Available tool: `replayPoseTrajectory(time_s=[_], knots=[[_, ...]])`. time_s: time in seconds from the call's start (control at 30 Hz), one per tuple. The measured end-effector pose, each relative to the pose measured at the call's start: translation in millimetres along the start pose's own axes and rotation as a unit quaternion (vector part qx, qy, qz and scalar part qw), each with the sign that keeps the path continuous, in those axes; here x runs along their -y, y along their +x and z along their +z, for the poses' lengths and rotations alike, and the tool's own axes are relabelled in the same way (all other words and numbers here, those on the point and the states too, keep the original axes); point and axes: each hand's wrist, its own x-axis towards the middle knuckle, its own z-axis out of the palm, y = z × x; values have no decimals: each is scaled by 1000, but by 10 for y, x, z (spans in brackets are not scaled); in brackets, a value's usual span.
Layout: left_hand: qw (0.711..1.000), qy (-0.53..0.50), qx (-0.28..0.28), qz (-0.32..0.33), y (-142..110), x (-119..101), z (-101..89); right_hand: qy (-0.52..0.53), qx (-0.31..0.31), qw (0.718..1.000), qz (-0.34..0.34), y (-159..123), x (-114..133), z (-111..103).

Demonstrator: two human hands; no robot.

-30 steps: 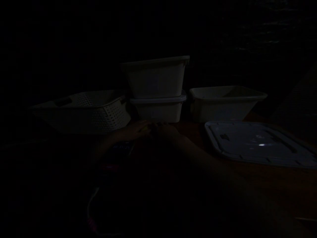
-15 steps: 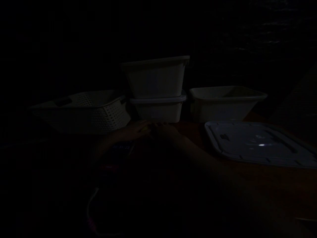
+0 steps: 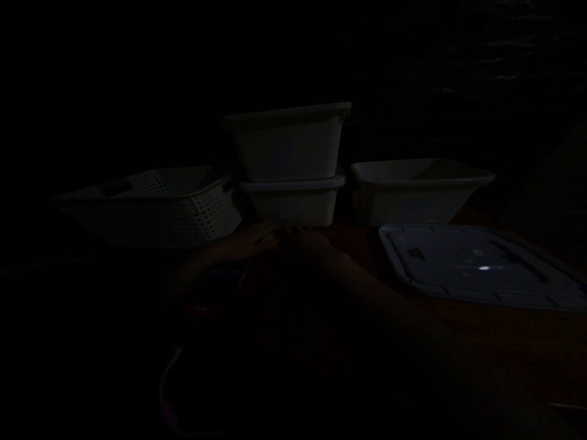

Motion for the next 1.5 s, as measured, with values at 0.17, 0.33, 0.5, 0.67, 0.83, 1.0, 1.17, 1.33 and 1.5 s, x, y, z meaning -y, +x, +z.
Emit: replayPoseTrajectory(time_s=[0.17, 0.33, 0.5, 0.67, 0.83, 1.0, 1.17, 1.33, 1.5], knots=[[1000, 5, 0, 0, 1, -10, -4, -3, -8, 1000, -15, -7, 0, 5], [1000, 1, -2, 8, 1, 1, -1, -11, 1, 1000, -7, 3, -15, 23], [1000, -2, -1, 8, 3, -1, -3, -1, 14, 1000, 1, 2, 0, -7], [1000, -3, 2, -5, -3, -5, 1, -3, 1, 1000, -5, -3, 16, -22], [1000, 1, -2, -2, -1, 0, 3, -2, 3, 1000, -5, 5, -6, 8], [1000, -10, -10, 18, 3, -2, 1, -10, -3, 1000, -4, 18, -25, 45], [1000, -6, -3, 2, -7, -25, -14, -6, 1, 1000, -6, 18, -12, 23], [1000, 4, -2, 4, -7, -15, -5, -21, 10, 1000, 0, -15, 18, -20], [1000, 7, -3, -4, -3, -5, 7, -11, 2, 1000, 4, -16, 23, -16]])
